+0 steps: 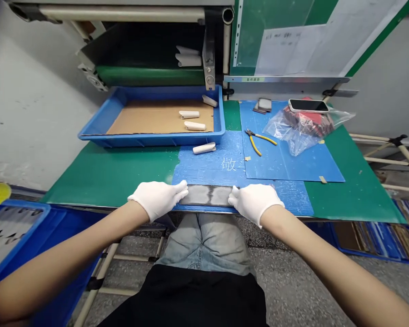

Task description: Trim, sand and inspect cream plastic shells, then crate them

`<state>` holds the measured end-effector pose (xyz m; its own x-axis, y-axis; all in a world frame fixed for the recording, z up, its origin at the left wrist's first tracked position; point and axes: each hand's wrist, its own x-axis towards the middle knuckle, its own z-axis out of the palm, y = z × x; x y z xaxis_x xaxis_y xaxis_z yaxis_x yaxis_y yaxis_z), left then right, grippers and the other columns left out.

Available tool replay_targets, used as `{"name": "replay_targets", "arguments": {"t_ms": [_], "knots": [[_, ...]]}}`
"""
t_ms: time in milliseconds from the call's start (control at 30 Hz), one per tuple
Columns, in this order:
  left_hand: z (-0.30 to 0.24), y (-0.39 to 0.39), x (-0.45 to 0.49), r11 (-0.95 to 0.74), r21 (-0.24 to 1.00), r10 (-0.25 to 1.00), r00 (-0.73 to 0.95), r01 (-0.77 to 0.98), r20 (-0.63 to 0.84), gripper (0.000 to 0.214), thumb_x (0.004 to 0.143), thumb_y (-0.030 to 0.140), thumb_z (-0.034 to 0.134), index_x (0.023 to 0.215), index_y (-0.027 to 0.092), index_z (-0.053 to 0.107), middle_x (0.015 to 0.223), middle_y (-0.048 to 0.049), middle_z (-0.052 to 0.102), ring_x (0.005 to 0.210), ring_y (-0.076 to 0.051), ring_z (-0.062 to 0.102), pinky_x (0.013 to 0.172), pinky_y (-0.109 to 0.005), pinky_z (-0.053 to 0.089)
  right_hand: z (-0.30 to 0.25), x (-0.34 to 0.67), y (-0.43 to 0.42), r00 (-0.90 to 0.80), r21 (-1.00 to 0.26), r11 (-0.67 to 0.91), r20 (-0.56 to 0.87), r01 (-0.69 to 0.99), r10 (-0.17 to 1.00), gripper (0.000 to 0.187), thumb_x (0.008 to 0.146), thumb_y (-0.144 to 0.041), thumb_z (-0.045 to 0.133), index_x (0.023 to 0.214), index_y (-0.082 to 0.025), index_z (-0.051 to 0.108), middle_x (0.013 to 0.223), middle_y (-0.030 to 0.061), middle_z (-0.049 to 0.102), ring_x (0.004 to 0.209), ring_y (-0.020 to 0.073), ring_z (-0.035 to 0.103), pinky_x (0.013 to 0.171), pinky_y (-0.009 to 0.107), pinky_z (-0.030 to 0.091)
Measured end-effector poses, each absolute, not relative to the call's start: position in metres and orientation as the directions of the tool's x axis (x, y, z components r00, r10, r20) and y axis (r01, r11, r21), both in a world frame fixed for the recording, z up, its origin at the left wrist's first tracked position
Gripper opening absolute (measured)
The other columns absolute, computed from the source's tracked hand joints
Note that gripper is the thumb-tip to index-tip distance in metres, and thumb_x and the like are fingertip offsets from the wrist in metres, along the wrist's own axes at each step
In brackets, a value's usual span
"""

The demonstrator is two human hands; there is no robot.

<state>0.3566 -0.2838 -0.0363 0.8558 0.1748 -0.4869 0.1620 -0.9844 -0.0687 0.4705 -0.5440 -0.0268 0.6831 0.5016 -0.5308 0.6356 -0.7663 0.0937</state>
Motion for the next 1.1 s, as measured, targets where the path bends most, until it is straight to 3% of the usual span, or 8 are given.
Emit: {"name": "replay_targets", "arguments": {"t_ms": [133, 267, 400, 600, 733, 833, 933, 1100], "knots": [[-0.029, -0.288, 0.361, -0.987, -0.058, 0.162, 0.867, 0.153, -0.471, 0.059, 0.105, 0.058, 0.023, 0.152, 0.037, 0.051, 0.108, -0.0162, 0.079, 0.099, -0.042, 0.076, 0.079, -0.051, 0.056, -0.024, 0.472, -0.546, 0.682, 0.097, -0.757, -0.521, 0.646, 0.514, 0.057, 0.106, -0.051, 0.028, 0.156, -0.036, 0.051, 0.114, 0.0133, 0.078, 0.102, 0.0372, 0.075, 0.082, 0.048, 0.053], [-0.027, -0.292, 0.365, -0.992, -0.062, 0.129, 0.841, 0.113, -0.525, 0.059, 0.104, 0.059, 0.024, 0.147, 0.036, 0.057, 0.109, -0.0168, 0.079, 0.100, -0.042, 0.076, 0.080, -0.052, 0.056, -0.024, 0.470, -0.547, 0.681, 0.070, -0.776, -0.532, 0.627, 0.503, 0.059, 0.104, -0.058, 0.030, 0.152, -0.035, 0.057, 0.112, 0.0131, 0.079, 0.099, 0.0380, 0.075, 0.082, 0.049, 0.053], [-0.027, -0.293, 0.367, -0.991, -0.081, 0.135, 0.861, 0.109, -0.490, 0.060, 0.105, 0.058, 0.020, 0.152, 0.036, 0.051, 0.111, -0.0168, 0.079, 0.101, -0.041, 0.076, 0.081, -0.051, 0.056, -0.025, 0.466, -0.546, 0.687, 0.043, -0.789, -0.521, 0.613, 0.506, 0.060, 0.106, -0.053, 0.027, 0.159, -0.032, 0.048, 0.118, 0.0143, 0.078, 0.104, 0.0377, 0.074, 0.084, 0.049, 0.053], [-0.024, -0.295, 0.365, -0.989, -0.103, 0.147, 0.847, 0.110, -0.510, 0.061, 0.105, 0.059, 0.021, 0.153, 0.037, 0.051, 0.114, -0.0180, 0.078, 0.104, -0.042, 0.075, 0.082, -0.053, 0.056, -0.026, 0.465, -0.552, 0.701, 0.033, -0.807, -0.517, 0.589, 0.491, 0.060, 0.106, -0.051, 0.027, 0.159, -0.031, 0.047, 0.119, 0.0158, 0.077, 0.104, 0.0368, 0.074, 0.085, 0.050, 0.052], [-0.020, -0.298, 0.367, -0.993, -0.103, 0.106, 0.822, 0.059, -0.560, 0.060, 0.104, 0.058, 0.024, 0.149, 0.035, 0.056, 0.113, -0.0191, 0.078, 0.101, -0.044, 0.076, 0.080, -0.055, 0.056, -0.024, 0.465, -0.554, 0.678, 0.023, -0.789, -0.527, 0.614, 0.512, 0.057, 0.105, -0.051, 0.033, 0.153, -0.031, 0.056, 0.114, 0.0156, 0.078, 0.102, 0.0373, 0.075, 0.085, 0.049, 0.052], [-0.024, -0.300, 0.369, -0.992, -0.090, 0.126, 0.862, 0.093, -0.491, 0.060, 0.106, 0.058, 0.023, 0.154, 0.036, 0.050, 0.116, -0.0175, 0.079, 0.102, -0.042, 0.076, 0.082, -0.053, 0.056, -0.025, 0.463, -0.550, 0.683, 0.020, -0.773, -0.484, 0.634, 0.547, 0.056, 0.106, -0.044, 0.032, 0.159, -0.033, 0.048, 0.121, 0.0147, 0.077, 0.105, 0.0370, 0.075, 0.084, 0.049, 0.053], [-0.031, -0.303, 0.362, -0.991, -0.073, 0.133, 0.875, 0.112, -0.465, 0.059, 0.107, 0.055, 0.023, 0.159, 0.033, 0.044, 0.117, -0.0171, 0.079, 0.103, -0.040, 0.076, 0.082, -0.051, 0.056, -0.027, 0.453, -0.548, 0.705, 0.022, -0.783, -0.451, 0.622, 0.547, 0.060, 0.108, -0.042, 0.026, 0.164, -0.026, 0.038, 0.112, 0.0164, 0.079, 0.100, 0.0369, 0.076, 0.080, 0.048, 0.054], [-0.026, -0.304, 0.320, -0.995, -0.086, 0.079, 0.870, 0.042, -0.488, 0.054, 0.108, 0.050, 0.030, 0.153, 0.033, 0.053, 0.095, -0.0137, 0.081, 0.085, -0.038, 0.078, 0.074, -0.048, 0.056, -0.020, 0.432, -0.575, 0.686, -0.020, -0.803, -0.507, 0.595, 0.521, 0.052, 0.106, -0.046, 0.036, 0.153, -0.034, 0.054, 0.098, 0.0113, 0.081, 0.087, 0.0338, 0.078, 0.075, 0.043, 0.054]]}}
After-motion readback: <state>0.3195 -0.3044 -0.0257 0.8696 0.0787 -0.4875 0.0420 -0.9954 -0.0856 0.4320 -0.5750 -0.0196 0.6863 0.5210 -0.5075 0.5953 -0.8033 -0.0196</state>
